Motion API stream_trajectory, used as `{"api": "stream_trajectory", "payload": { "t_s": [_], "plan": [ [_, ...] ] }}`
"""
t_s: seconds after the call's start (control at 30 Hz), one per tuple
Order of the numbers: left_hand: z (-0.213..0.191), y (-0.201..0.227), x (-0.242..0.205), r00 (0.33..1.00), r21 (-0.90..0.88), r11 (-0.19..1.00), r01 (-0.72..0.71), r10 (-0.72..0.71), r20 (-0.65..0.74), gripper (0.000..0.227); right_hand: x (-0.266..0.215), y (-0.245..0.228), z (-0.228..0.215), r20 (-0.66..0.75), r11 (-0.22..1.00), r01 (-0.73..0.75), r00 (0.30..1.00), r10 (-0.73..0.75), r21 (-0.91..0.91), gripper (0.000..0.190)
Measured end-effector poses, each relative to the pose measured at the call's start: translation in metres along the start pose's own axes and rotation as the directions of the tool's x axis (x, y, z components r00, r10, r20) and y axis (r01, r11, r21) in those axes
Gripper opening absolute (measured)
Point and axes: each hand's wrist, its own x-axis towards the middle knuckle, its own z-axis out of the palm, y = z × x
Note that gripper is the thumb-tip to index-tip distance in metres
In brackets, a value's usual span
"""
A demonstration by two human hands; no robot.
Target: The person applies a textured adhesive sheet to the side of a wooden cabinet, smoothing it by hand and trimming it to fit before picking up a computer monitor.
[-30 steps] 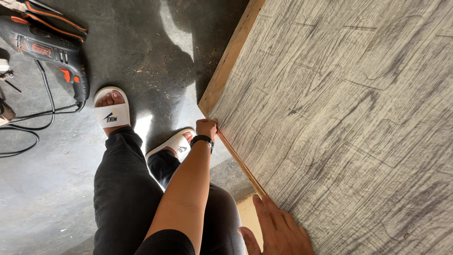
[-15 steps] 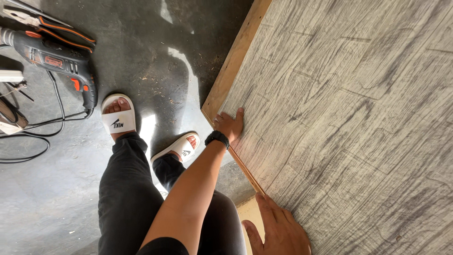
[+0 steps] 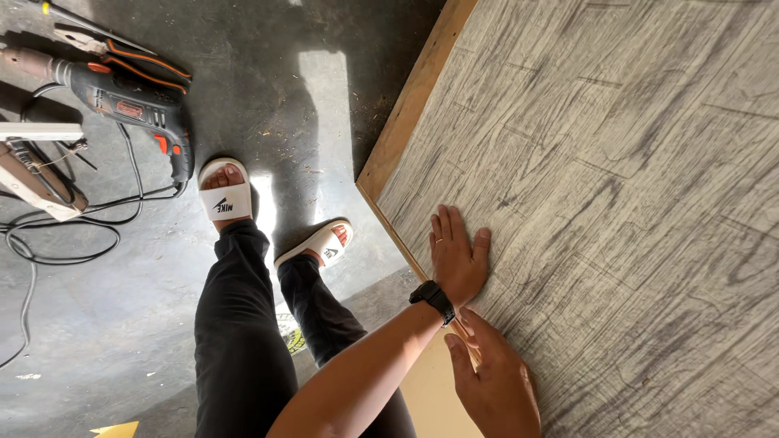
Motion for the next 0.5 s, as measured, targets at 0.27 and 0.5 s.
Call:
{"api": "stream_trajectory", "payload": {
  "t_s": [0.27,0.5],
  "plan": [
    [-0.039,-0.039,0.087,0.981,0.071,0.984,0.162,-0.168,0.099,0.086,0.003,0.013,0.006,-0.012,0.978,-0.103,0.995,0.102,-0.183,0.058],
    [-0.024,-0.056,0.067,0.982,0.039,0.982,0.184,-0.186,0.037,0.094,-0.011,0.016,0.016,-0.239,0.965,0.257,0.935,-0.262,-0.053,0.041]
  ]
}}
